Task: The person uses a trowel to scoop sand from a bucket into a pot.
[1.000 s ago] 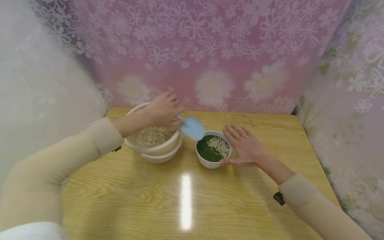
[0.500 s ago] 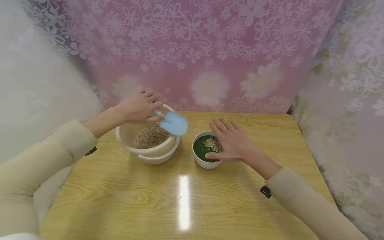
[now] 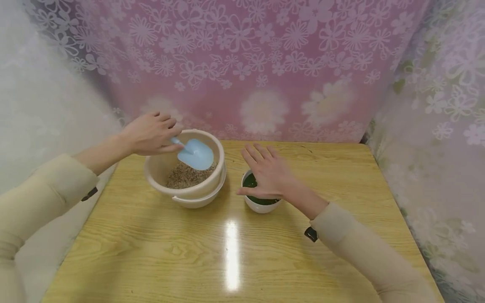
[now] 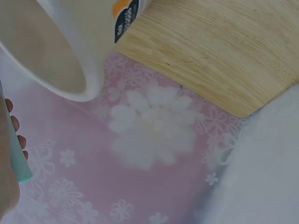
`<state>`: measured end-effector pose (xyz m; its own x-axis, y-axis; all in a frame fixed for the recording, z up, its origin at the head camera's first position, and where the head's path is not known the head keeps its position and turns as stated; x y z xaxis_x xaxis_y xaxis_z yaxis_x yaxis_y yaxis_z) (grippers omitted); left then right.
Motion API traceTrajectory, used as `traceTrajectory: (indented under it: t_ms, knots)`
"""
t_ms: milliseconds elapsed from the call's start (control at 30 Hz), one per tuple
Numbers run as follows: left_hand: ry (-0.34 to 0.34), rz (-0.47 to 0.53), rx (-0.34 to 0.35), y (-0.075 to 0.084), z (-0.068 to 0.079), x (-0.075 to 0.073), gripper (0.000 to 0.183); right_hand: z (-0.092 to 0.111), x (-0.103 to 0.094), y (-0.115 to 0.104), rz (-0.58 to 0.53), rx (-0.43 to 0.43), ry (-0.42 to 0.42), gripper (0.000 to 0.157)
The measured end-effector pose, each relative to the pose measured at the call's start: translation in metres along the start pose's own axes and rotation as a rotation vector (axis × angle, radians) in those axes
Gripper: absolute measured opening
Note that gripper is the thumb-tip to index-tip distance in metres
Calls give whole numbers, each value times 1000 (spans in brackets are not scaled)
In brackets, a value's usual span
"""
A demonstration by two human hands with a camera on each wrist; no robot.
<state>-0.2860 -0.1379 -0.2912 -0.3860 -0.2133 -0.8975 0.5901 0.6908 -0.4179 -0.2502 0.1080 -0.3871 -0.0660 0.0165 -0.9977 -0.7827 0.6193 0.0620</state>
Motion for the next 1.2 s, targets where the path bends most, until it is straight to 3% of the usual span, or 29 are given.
traceTrajectory:
  t_ms: [267, 533, 767, 1000, 1200]
  knots:
    - [-2, -4, -16, -11, 10, 6, 50, -21, -3, -13, -18, -31, 12, 120]
    - [-13, -32, -16, -13, 11, 17, 51, -39, -8, -19, 1, -17, 50, 122]
    - [-27, -81, -9, -9, 10, 28, 52, -53, -11, -22, 19, -26, 83, 125]
    - [-51, -142, -3, -2, 7, 39, 56, -61, -8, -22, 10, -9, 78, 137]
    - [-22, -230, 9, 2, 7, 40, 53, -63, -2, -23, 22, 1, 52, 138]
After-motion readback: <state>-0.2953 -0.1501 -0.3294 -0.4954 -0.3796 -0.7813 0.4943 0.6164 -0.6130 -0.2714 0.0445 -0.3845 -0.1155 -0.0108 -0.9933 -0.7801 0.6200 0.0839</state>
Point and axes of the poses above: each hand's wrist, its own z-axis away from the middle knuckle, its own x-axis out of the palm, y = z × x, the point moved 9 cm from there along -z, towards the middle knuckle, and after that the axes turned 12 degrees about -x, right-handed, at the moved point
